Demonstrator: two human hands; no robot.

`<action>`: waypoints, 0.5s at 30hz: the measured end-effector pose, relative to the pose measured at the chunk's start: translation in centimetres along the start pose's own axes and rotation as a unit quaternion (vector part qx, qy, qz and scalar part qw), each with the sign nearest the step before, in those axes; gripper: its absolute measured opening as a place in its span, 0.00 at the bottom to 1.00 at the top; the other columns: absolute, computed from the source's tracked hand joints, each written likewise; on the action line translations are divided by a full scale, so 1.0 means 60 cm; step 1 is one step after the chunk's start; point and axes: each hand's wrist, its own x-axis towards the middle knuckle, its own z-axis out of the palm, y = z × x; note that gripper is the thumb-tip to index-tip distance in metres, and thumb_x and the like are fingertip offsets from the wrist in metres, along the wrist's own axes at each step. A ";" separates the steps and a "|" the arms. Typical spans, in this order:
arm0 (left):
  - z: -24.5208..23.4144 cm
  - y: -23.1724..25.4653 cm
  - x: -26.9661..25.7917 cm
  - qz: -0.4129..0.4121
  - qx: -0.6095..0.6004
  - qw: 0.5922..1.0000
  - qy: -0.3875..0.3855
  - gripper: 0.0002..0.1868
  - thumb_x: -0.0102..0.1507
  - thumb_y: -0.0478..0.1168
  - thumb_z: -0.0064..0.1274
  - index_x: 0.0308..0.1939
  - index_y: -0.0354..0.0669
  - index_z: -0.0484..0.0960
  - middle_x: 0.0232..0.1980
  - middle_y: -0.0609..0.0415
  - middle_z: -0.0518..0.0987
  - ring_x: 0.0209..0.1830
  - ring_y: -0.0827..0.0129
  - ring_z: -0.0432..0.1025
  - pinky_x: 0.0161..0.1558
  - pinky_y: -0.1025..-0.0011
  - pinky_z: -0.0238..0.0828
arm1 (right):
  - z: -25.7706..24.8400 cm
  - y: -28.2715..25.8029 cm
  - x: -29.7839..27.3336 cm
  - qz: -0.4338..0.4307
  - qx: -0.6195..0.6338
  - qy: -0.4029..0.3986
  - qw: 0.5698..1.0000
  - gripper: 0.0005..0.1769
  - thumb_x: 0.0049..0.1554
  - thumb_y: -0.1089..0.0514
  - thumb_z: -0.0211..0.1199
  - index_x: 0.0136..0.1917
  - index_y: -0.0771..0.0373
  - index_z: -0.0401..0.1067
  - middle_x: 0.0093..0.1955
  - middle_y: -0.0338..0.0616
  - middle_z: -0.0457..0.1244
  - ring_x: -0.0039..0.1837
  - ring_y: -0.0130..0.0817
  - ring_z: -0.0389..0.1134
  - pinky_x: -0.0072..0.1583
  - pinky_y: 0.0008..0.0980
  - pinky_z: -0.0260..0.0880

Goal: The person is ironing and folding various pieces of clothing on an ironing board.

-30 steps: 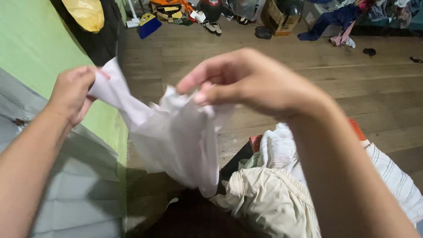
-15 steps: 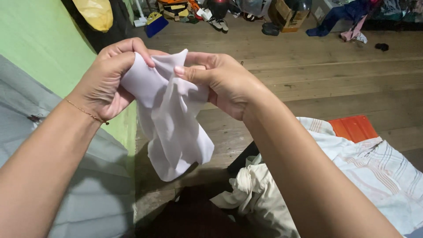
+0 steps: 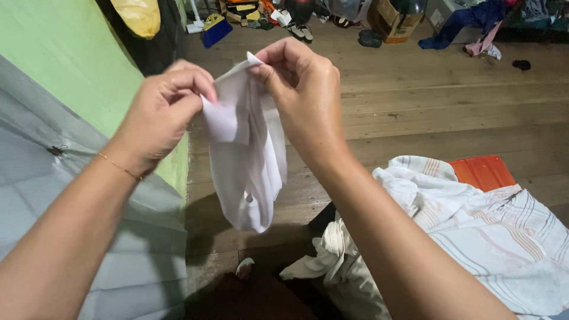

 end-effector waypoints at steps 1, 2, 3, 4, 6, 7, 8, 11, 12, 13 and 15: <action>0.003 -0.009 -0.004 -0.069 -0.173 0.982 -0.024 0.04 0.62 0.34 0.47 0.40 0.47 0.75 0.43 0.61 0.73 0.40 0.78 0.70 0.41 0.76 0.71 | 0.002 0.000 -0.003 -0.040 -0.020 0.014 0.999 0.02 0.60 0.66 0.67 0.48 0.66 0.78 0.44 0.38 0.73 0.48 0.19 0.74 0.51 0.23 0.78; 0.015 0.014 -0.005 -0.069 -0.174 0.982 -0.023 0.04 0.62 0.34 0.47 0.40 0.47 0.75 0.43 0.61 0.73 0.40 0.78 0.70 0.41 0.76 0.71 | 0.003 0.000 -0.004 -0.040 -0.019 0.013 0.999 0.02 0.60 0.66 0.67 0.48 0.66 0.78 0.44 0.38 0.73 0.48 0.19 0.74 0.51 0.23 0.78; 0.027 0.037 -0.005 -0.184 -0.237 0.954 0.004 0.05 0.64 0.42 0.45 0.40 0.48 0.75 0.41 0.56 0.75 0.38 0.74 0.72 0.43 0.72 0.75 | 0.003 0.000 -0.005 -0.038 -0.009 0.008 0.999 0.02 0.61 0.67 0.66 0.48 0.67 0.77 0.44 0.38 0.73 0.49 0.20 0.74 0.52 0.23 0.79; 0.039 0.061 -0.005 -0.293 -0.297 0.908 0.032 0.13 0.66 0.51 0.43 0.40 0.48 0.74 0.39 0.52 0.76 0.37 0.70 0.73 0.45 0.68 0.78 | 0.004 0.000 -0.005 -0.037 0.001 0.003 0.999 0.01 0.61 0.68 0.65 0.48 0.67 0.77 0.45 0.38 0.73 0.50 0.20 0.75 0.54 0.23 0.79; 0.021 -0.016 -0.003 -0.267 -0.398 0.876 -0.053 0.14 0.70 0.52 0.50 0.40 0.46 0.75 0.39 0.57 0.76 0.39 0.72 0.74 0.50 0.68 0.78 | 0.004 -0.001 -0.009 -0.026 0.016 -0.004 1.000 0.01 0.61 0.68 0.65 0.48 0.68 0.76 0.45 0.38 0.73 0.50 0.20 0.74 0.54 0.23 0.79; 0.013 -0.056 -0.001 -0.237 -0.492 0.826 -0.138 0.18 0.75 0.53 0.57 0.40 0.44 0.76 0.39 0.61 0.76 0.42 0.74 0.74 0.54 0.68 0.77 | 0.004 -0.001 -0.011 -0.013 0.031 -0.011 0.999 0.01 0.61 0.69 0.64 0.48 0.68 0.76 0.45 0.38 0.72 0.50 0.20 0.74 0.54 0.23 0.79; 0.019 -0.044 0.004 -0.238 -0.492 0.826 -0.139 0.18 0.75 0.53 0.57 0.40 0.44 0.76 0.39 0.61 0.76 0.42 0.74 0.74 0.54 0.68 0.77 | 0.005 -0.001 -0.014 -0.012 0.031 -0.011 0.999 0.01 0.61 0.69 0.64 0.48 0.68 0.76 0.45 0.38 0.72 0.50 0.20 0.74 0.54 0.23 0.79; 0.028 -0.024 0.020 -0.337 -0.435 0.835 0.014 0.11 0.66 0.45 0.55 0.48 0.44 0.82 0.46 0.59 0.83 0.46 0.76 0.77 0.55 0.71 0.76 | 0.003 -0.001 -0.016 0.000 0.033 -0.017 0.999 0.01 0.62 0.69 0.64 0.48 0.68 0.75 0.44 0.39 0.72 0.49 0.20 0.73 0.53 0.23 0.78; 0.025 -0.030 0.024 -0.322 -0.429 0.844 0.000 0.12 0.65 0.43 0.56 0.49 0.43 0.82 0.47 0.58 0.83 0.48 0.74 0.77 0.56 0.70 0.77 | 0.001 0.000 -0.017 0.008 0.019 -0.015 1.000 0.01 0.61 0.69 0.64 0.48 0.68 0.76 0.44 0.40 0.72 0.49 0.20 0.73 0.52 0.23 0.78; 0.023 -0.035 0.029 -0.307 -0.424 0.852 -0.014 0.13 0.64 0.41 0.56 0.51 0.43 0.82 0.49 0.57 0.83 0.49 0.72 0.78 0.56 0.69 0.78 | -0.002 0.001 -0.018 0.015 0.004 -0.014 1.000 0.01 0.61 0.68 0.64 0.47 0.67 0.76 0.44 0.40 0.72 0.48 0.20 0.73 0.52 0.23 0.79; 0.019 -0.020 0.029 -0.289 -0.393 0.873 0.017 0.13 0.63 0.39 0.57 0.51 0.46 0.80 0.49 0.57 0.83 0.50 0.72 0.78 0.56 0.69 0.78 | -0.010 0.014 -0.019 0.019 -0.003 -0.009 1.000 0.02 0.60 0.68 0.64 0.48 0.66 0.77 0.44 0.39 0.72 0.48 0.20 0.74 0.52 0.24 0.79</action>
